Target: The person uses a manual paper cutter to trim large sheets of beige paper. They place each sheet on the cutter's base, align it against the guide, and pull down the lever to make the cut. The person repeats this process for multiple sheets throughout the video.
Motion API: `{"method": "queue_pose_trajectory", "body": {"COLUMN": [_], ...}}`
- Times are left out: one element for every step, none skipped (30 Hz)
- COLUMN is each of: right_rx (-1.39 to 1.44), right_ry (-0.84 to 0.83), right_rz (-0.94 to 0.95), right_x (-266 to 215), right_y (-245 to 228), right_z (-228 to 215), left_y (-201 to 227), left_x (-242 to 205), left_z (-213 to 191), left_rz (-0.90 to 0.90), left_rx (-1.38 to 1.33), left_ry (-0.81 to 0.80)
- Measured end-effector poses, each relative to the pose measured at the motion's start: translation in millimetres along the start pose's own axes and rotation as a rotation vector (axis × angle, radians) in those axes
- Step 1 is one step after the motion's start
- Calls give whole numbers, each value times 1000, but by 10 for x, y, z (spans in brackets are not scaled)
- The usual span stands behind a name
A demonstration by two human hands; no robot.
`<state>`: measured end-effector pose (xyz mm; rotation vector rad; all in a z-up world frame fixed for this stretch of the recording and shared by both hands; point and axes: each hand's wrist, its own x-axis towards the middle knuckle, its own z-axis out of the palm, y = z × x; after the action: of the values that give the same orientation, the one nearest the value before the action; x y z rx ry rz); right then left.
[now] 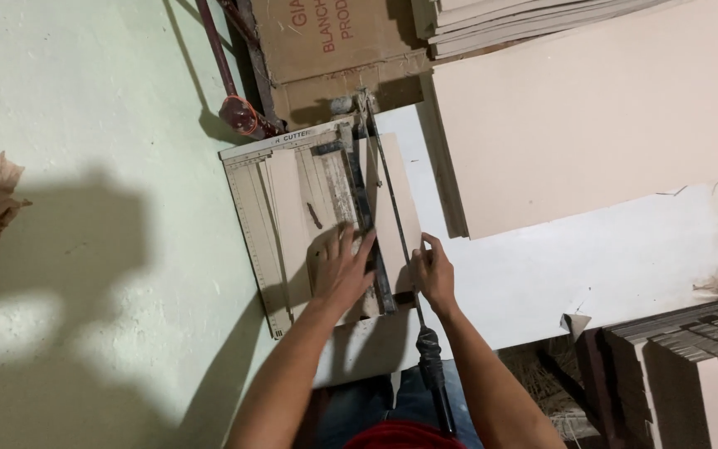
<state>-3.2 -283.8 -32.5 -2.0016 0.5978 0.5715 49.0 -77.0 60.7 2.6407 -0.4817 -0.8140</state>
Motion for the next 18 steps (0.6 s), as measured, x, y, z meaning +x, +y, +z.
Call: {"method": "queue_pose_trajectory", "body": {"right_rx": [-16,-34,-38,-79,-119,-119,-211,-302,-300,-434,-567,-566,-519,-472,-472,-585,-696,-695], "right_ry": [10,22,26,15,3,2,-31,-64,-63,-74,-86,-77,-54,-36,-33,-117,-203,-200], "right_rz": [-5,-12,-12,-22,-31,-29,-61,-90,-85,-57,-30,-30,-41,-57,-63,-49,-36,-29], "right_x": [4,18,53,46,39,78,118,146,46,-60,-165,-468,-775,-1074,-1305,-1599,-1889,-1899], "right_y": [9,25,21,35,52,66,82,104,-6,-112,-227,-400,-575,-746,-799,-833,-867,-679], "right_z": [11,1,-18,-18,-20,-65,-117,-174,-268,-370,-470,-593,-709,-817,-813,-802,-793,-632], "left_y": [104,222,262,302,346,354,368,391,356,329,299,321,339,348,342,357,375,397], "left_x": [71,154,262,326,389,408,428,444,474,501,527,519,510,494,591,637,687,640], "left_z": [-70,-136,-39,76,192,224,255,288,353,422,485,447,405,367,387,437,492,439], "left_rz": [-82,-163,-159,-219,-278,-278,-308,-335,-333,-346,-359,-352,-343,-341,-341,-422,-502,-494], "left_rx": [-78,-158,-162,-69,26,26,52,79,80,71,62,64,62,58,59,175,294,296], "left_ry": [-76,-151,-148,-178,-208,-211,-214,-219,-224,-232,-240,-235,-242,-247,-241,-346,-449,-452]}}
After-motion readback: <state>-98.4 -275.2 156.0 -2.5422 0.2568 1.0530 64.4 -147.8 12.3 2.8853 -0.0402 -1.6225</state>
